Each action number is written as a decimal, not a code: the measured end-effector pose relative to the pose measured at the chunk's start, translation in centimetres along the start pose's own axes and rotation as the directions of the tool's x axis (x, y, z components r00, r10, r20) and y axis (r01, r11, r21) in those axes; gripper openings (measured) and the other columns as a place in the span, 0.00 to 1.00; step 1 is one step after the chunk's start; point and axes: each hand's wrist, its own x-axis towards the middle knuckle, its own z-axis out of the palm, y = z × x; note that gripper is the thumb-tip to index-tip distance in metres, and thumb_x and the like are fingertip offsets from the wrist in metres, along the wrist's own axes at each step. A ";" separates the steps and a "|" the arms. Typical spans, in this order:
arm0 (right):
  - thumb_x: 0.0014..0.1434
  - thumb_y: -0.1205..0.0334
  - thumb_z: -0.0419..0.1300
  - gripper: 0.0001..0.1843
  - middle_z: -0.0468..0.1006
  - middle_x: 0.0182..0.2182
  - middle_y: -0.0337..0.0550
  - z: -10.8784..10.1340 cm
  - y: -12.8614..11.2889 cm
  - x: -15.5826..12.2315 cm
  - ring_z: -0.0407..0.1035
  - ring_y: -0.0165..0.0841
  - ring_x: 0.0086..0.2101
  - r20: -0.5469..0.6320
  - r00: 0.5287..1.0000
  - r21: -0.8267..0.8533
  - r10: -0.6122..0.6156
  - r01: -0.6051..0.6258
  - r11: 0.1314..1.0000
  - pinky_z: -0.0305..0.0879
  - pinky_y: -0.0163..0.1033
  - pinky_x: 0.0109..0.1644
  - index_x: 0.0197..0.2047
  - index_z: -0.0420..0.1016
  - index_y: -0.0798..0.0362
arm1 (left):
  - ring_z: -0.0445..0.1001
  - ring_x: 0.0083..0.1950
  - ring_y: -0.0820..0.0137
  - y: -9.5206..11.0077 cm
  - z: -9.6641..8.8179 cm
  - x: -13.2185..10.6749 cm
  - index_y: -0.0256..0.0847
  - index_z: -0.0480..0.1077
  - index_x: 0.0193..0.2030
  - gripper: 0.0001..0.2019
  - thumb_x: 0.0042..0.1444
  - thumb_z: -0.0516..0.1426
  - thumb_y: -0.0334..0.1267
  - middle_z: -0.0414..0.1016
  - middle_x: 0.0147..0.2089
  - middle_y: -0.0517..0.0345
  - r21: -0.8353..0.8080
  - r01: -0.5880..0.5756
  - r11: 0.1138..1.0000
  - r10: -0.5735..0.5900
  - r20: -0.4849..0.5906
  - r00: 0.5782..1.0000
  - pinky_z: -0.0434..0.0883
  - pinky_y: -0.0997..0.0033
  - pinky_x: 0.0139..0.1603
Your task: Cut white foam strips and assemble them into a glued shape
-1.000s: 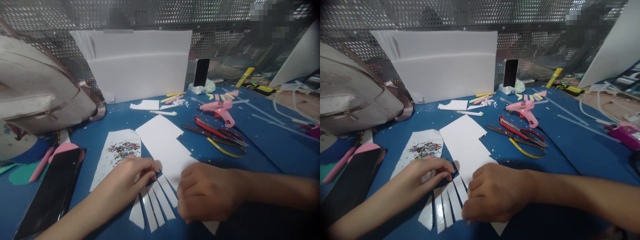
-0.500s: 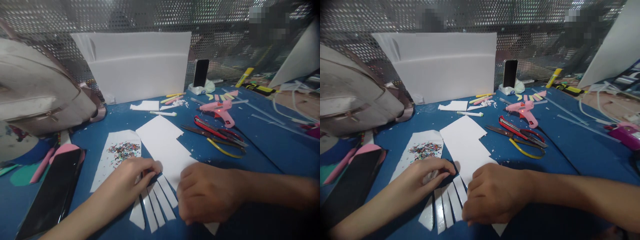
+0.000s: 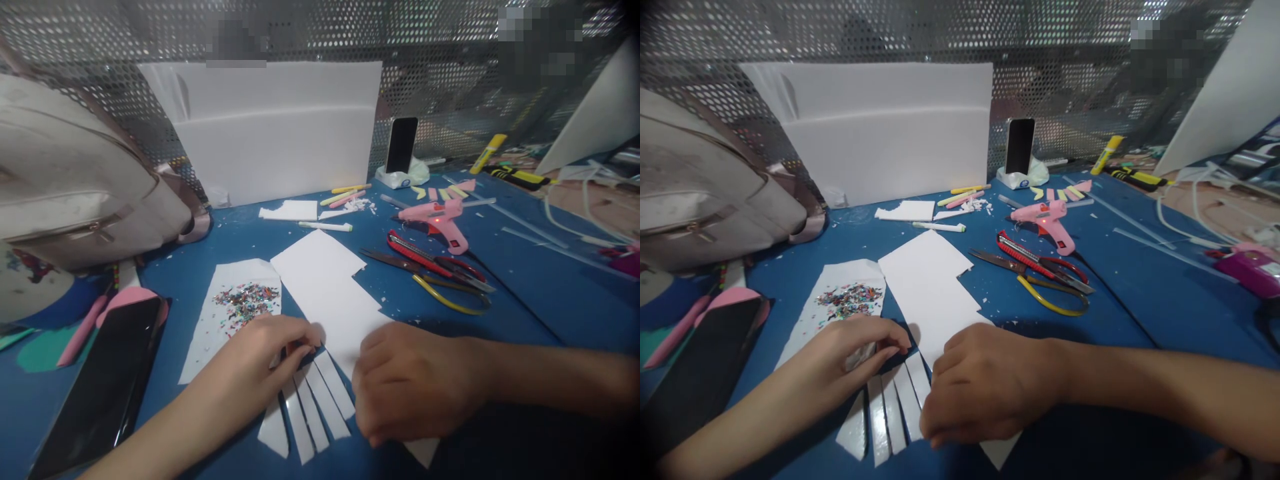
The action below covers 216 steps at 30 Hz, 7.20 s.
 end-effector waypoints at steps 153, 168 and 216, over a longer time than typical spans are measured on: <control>0.49 0.55 0.73 0.16 0.82 0.33 0.44 1.0 0.9 -2.7 0.76 0.30 0.32 -0.063 0.870 0.761 0.489 -0.275 0.587 0.71 0.33 0.36 0.38 0.80 0.56 | 0.60 0.69 0.68 -1.5 3.2 -5.0 0.41 0.65 0.64 0.24 0.72 0.35 0.33 0.69 0.64 0.58 0.533 -0.504 0.679 0.545 0.093 0.833 0.42 0.60 0.75; 0.48 0.58 0.74 0.15 0.84 0.33 0.48 0.5 1.3 -2.5 0.79 0.34 0.34 -0.126 0.927 0.756 0.352 -0.141 0.639 0.75 0.35 0.38 0.38 0.81 0.56 | 0.65 0.67 0.66 -1.4 3.3 -4.9 0.42 0.66 0.63 0.22 0.72 0.38 0.31 0.71 0.63 0.58 0.541 -0.483 0.688 0.538 0.068 0.841 0.41 0.56 0.75; 0.48 0.65 0.74 0.13 0.84 0.35 0.49 -0.8 1.8 -3.8 0.80 0.35 0.36 -0.076 0.923 0.733 0.377 -0.204 0.649 0.76 0.35 0.39 0.37 0.79 0.58 | 0.62 0.68 0.63 -1.6 3.1 -5.1 0.41 0.61 0.67 0.20 0.72 0.42 0.33 0.68 0.65 0.58 0.583 -0.518 0.626 0.551 0.140 0.823 0.39 0.51 0.75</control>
